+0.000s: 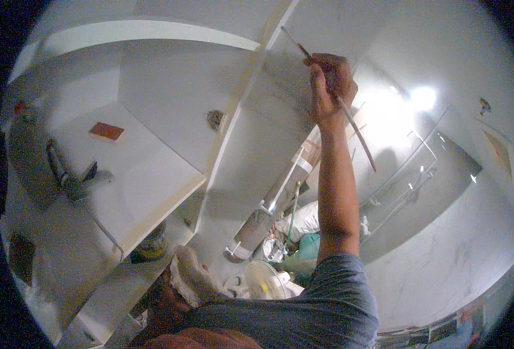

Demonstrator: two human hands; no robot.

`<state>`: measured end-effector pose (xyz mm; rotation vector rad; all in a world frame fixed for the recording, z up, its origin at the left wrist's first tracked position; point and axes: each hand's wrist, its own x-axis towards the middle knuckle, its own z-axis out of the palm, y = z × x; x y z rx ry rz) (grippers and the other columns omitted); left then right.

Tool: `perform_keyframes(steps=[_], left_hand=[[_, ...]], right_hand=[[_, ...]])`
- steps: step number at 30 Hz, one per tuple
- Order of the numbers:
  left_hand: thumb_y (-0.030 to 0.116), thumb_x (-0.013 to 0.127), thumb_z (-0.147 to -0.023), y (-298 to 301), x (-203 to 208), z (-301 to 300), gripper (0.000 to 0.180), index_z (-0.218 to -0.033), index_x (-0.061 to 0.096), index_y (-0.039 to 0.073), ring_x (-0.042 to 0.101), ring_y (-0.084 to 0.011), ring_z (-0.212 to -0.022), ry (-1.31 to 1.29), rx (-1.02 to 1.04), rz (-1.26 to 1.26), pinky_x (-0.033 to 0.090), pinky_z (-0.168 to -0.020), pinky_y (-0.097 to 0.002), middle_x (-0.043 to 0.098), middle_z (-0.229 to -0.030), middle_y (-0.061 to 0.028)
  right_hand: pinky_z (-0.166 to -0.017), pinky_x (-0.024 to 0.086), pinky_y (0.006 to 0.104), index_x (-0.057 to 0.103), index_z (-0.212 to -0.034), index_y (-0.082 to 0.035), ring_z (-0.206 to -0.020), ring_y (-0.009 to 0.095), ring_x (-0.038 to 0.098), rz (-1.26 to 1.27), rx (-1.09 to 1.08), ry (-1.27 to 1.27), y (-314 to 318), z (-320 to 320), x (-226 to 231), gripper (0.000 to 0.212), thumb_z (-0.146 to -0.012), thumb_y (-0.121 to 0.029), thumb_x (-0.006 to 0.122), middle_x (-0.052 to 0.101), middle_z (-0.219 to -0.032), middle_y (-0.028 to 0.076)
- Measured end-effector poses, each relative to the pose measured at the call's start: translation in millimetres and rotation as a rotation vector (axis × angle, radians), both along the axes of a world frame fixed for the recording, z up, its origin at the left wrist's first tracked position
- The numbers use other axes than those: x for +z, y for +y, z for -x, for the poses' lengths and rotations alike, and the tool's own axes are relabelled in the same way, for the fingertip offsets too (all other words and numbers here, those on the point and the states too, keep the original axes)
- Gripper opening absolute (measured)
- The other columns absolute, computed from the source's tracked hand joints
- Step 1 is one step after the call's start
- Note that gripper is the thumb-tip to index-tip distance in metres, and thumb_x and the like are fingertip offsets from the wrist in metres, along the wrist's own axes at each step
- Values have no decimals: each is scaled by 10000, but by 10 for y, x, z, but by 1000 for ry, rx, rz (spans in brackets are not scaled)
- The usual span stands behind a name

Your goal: The person washes hands at a sink, then uses a paintbrush to apply white paint to the edges of a bathroom vanity cabinet. They repeatedly dip the brush into a paint can and wipe excess paint with a cloth while painting the cabinet trim.

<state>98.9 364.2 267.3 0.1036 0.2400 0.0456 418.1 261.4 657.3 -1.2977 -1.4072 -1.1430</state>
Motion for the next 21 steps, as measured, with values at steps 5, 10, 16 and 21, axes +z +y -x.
perform_keyframes(steps=[5, 10, 16, 21], left_hand=[[611, 453, -979, -38, 162, 76, 629, -1403, 534, 155, 607, -405, -1166, -65, 122, -513, 452, -1028, -630, 615, -1287, -217], [617, 450, -977, -51, -87, -1, 639, -1398, 539, 145, 606, -405, -1176, 16, 60, -152, 459, -1037, -606, 617, -1291, -216], [621, 444, -979, -46, -273, -66, 643, -1401, 536, 144, 609, -399, -1183, -39, -3, 128, 469, -1030, -603, 617, -1294, -218], [620, 448, -980, -70, -23, 3, 630, -1386, 549, 149, 622, -391, -1162, 13, 34, -30, 480, -1017, -604, 626, -1277, -211]], right_hand=[[-841, 530, 290, 631, -1071, 19, -922, 169, 705, 35, -113, 16, -19, -15, 149, 146, -986, -98, 653, 747, -977, 142], [-786, 538, 256, 661, -1071, 12, -854, 137, 701, 6, -110, 40, 57, 20, 97, 167, -975, -122, 687, 758, -952, 127], [-700, 527, 233, 715, -1003, 10, -797, 106, 680, -38, -282, -64, 42, 16, 66, 138, -958, -121, 715, 757, -910, 106], [-662, 509, 212, 717, -1002, 12, -748, 87, 655, -14, -245, -93, 42, -53, 49, 124, -950, -100, 722, 747, -860, 83]])
